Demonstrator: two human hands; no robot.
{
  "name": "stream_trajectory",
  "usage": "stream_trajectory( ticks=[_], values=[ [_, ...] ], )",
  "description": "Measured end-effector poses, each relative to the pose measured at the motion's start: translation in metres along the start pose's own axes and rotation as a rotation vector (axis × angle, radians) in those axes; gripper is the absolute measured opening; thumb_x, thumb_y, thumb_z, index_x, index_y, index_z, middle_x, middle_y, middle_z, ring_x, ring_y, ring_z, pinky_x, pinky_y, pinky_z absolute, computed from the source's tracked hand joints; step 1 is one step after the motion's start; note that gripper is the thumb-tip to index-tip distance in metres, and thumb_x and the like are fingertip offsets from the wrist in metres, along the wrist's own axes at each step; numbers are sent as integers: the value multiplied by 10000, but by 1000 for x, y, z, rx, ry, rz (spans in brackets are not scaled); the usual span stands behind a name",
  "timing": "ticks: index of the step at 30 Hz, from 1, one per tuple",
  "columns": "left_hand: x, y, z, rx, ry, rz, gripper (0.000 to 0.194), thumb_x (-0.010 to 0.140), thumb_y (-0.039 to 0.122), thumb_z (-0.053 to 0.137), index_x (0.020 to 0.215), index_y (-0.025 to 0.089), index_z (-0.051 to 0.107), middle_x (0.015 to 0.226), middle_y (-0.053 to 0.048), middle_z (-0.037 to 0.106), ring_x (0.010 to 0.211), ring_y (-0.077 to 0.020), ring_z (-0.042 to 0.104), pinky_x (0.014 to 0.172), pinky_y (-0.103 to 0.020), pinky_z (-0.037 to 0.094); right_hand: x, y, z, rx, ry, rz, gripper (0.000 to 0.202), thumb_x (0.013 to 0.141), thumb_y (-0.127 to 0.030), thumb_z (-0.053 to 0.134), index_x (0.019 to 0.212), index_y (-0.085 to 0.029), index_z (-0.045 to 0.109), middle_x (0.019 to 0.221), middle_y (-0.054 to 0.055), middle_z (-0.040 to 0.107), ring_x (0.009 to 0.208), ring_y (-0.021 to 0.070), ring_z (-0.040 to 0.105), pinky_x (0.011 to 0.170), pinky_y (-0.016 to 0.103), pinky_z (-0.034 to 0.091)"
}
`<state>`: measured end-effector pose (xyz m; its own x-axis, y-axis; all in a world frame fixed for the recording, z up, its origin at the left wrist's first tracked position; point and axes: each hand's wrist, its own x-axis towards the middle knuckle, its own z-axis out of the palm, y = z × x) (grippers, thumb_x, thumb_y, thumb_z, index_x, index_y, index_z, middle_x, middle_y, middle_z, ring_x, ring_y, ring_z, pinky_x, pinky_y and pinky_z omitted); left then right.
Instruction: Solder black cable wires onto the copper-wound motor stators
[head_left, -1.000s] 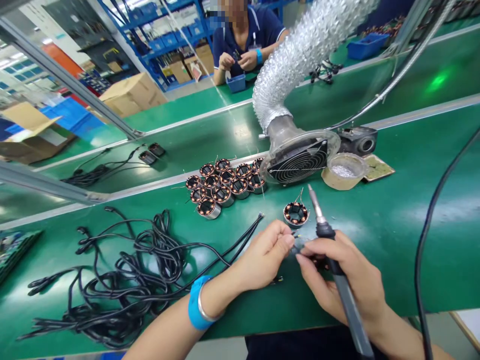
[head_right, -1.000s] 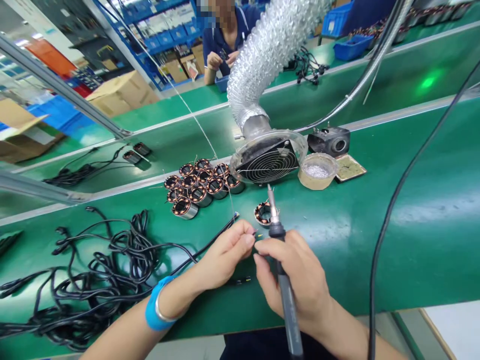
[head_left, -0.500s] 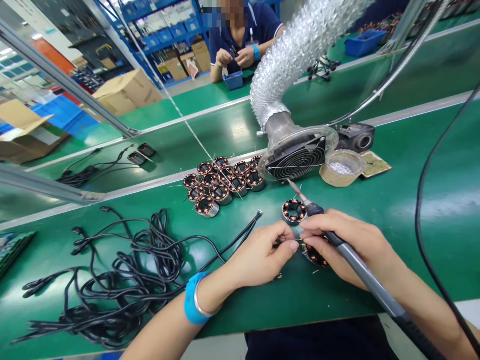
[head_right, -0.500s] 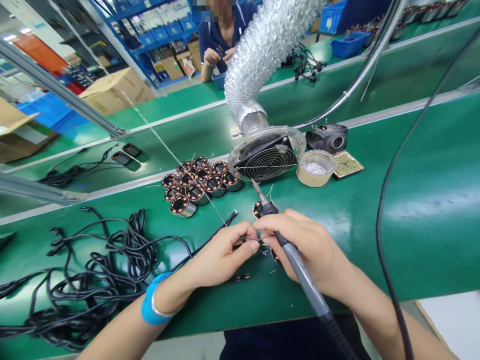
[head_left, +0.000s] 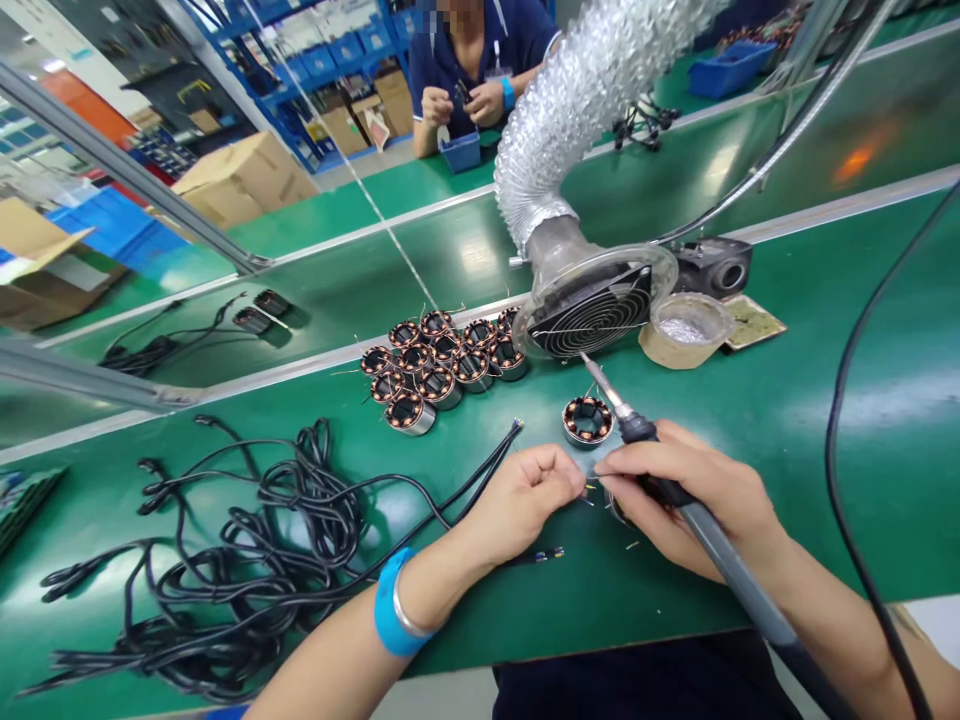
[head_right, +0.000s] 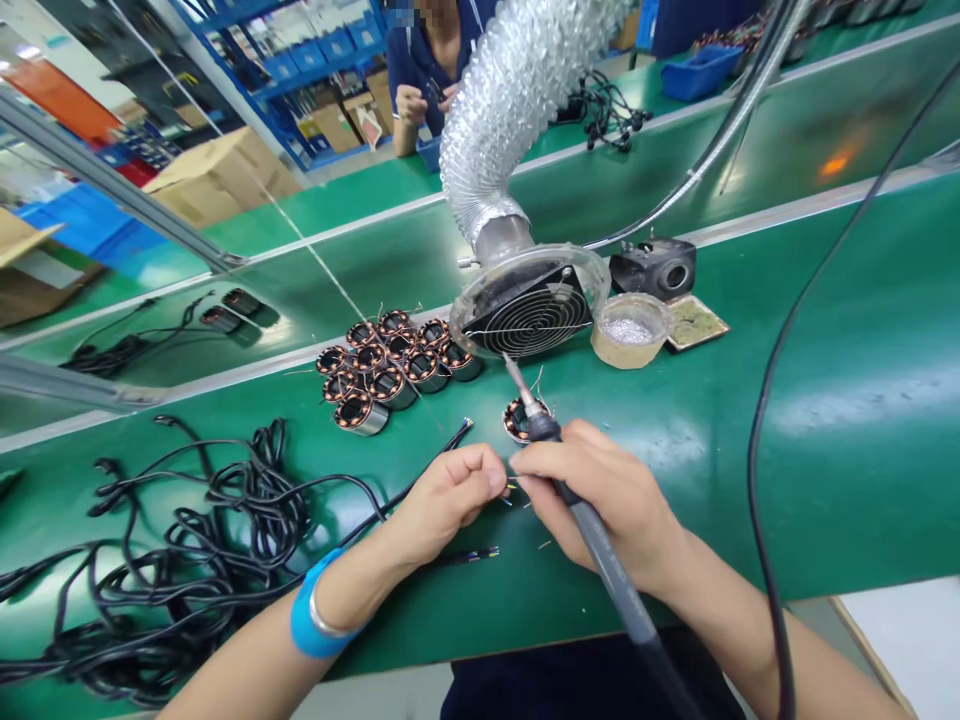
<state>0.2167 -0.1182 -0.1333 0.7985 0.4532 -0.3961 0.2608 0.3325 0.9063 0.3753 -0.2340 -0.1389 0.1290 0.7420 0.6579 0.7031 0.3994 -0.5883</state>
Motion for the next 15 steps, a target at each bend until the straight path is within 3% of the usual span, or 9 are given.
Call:
stream_trajectory(
  ticks=[4,9,15],
  values=[
    [4,-7,2,-41,112,-13,320,740,470,696,691,189,552,522,79,353,518,-85,315,523,-222,238,1,4,-3,-81,-86,59,282,882,-82,648,1120,-225,594,925,24,701,755,159,610,711,302,534],
    [4,-7,2,-70,140,8,293,730,440,690,677,185,555,514,80,346,518,-84,312,525,-223,243,3,5,2,-107,-109,96,280,909,-73,580,1140,-232,578,894,9,706,785,149,660,725,262,556],
    [0,-7,2,-4,101,77,358,776,506,688,716,178,557,534,73,363,530,-84,320,538,-224,270,1,4,5,237,-88,401,226,922,-138,591,1123,-231,543,831,-17,702,641,113,679,579,196,555]
  ],
)
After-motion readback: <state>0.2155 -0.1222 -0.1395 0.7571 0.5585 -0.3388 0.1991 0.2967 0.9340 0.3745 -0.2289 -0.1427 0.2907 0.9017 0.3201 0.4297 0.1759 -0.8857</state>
